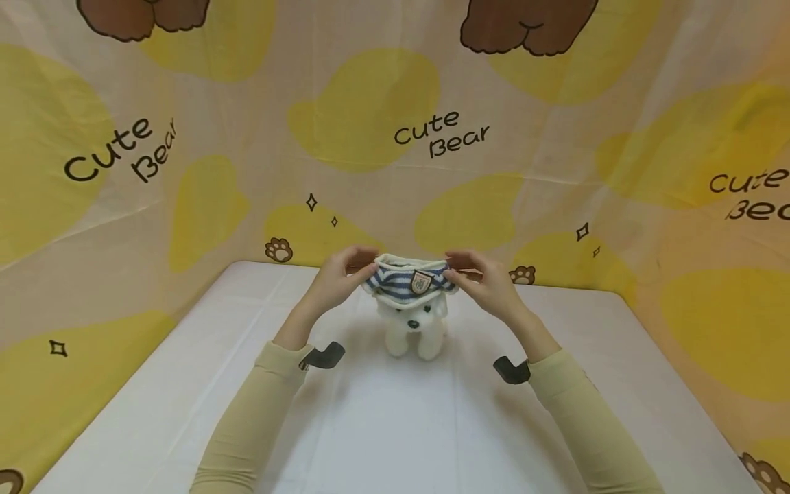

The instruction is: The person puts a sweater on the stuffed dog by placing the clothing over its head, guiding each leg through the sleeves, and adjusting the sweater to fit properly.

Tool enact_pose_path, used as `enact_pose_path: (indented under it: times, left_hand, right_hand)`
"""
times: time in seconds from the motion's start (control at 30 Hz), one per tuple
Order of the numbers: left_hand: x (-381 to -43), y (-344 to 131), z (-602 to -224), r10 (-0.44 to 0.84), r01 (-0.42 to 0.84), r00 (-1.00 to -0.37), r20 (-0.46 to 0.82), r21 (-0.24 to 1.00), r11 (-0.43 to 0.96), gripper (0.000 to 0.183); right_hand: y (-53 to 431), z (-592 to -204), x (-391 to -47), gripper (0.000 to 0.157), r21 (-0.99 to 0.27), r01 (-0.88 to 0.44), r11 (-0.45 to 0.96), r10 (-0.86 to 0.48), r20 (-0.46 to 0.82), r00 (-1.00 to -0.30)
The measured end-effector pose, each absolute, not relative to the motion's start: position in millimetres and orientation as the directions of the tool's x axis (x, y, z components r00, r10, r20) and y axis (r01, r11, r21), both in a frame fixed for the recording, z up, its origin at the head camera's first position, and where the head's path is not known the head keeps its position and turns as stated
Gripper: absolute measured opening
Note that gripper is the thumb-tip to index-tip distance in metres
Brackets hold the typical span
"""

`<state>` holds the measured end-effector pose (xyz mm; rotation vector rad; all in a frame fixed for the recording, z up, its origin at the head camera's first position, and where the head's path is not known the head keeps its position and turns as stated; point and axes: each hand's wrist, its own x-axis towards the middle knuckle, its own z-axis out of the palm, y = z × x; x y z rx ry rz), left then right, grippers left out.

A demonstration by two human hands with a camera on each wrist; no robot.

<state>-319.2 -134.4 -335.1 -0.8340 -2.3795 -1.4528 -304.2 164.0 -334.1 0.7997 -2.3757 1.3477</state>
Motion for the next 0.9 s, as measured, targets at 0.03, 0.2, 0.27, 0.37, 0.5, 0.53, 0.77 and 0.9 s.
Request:
enact_pose_path:
  times: [0.03, 0.2, 0.27, 0.37, 0.5, 0.53, 0.77, 0.9]
  left_hand:
    - [-319, -135, -335, 0.349, 0.567, -0.818, 0.457, 0.746, 0.351, 0.033]
    - [-319, -134, -336, 0.339, 0.539, -0.836, 0.433, 0.767, 0.349, 0.033]
    - [-319, -133, -337, 0.333, 0.536, -0.837, 0.434, 0.775, 0.336, 0.033]
    - [-318, -131, -336, 0.329, 0.534, -0.836, 0.438, 0.786, 0.312, 0.033]
    - [-317, -128, -335, 0.318, 0.535, -0.835, 0.448, 0.795, 0.286, 0.031]
    - [-317, -127, -335, 0.314, 0.539, -0.833, 0.455, 0.794, 0.282, 0.031]
    - [-316, -124, -329, 0.292, 0.585, -0.806, 0.515, 0.769, 0.258, 0.028]
    - [-316, -123, -324, 0.261, 0.597, -0.799, 0.542, 0.765, 0.240, 0.028]
  right_hand:
    - [164, -334, -304, 0.040, -0.701, -0.584, 0.410, -0.320, 0.489, -0.812]
    - [163, -333, -306, 0.037, -0.712, -0.560, 0.424, -0.326, 0.457, -0.827]
    - [162, -332, -307, 0.033, -0.717, -0.563, 0.412, -0.329, 0.459, -0.825]
    - [161, -331, -308, 0.027, -0.720, -0.570, 0.396, -0.339, 0.462, -0.819]
    - [160, -331, -308, 0.020, -0.701, -0.594, 0.394, -0.353, 0.482, -0.802]
    - [160, -331, -308, 0.019, -0.691, -0.604, 0.396, -0.356, 0.490, -0.795]
    - [155, -315, -300, 0.017, -0.591, -0.692, 0.414, -0.338, 0.606, -0.720]
    - [151, -307, -300, 0.018, -0.533, -0.742, 0.407, -0.320, 0.678, -0.662]
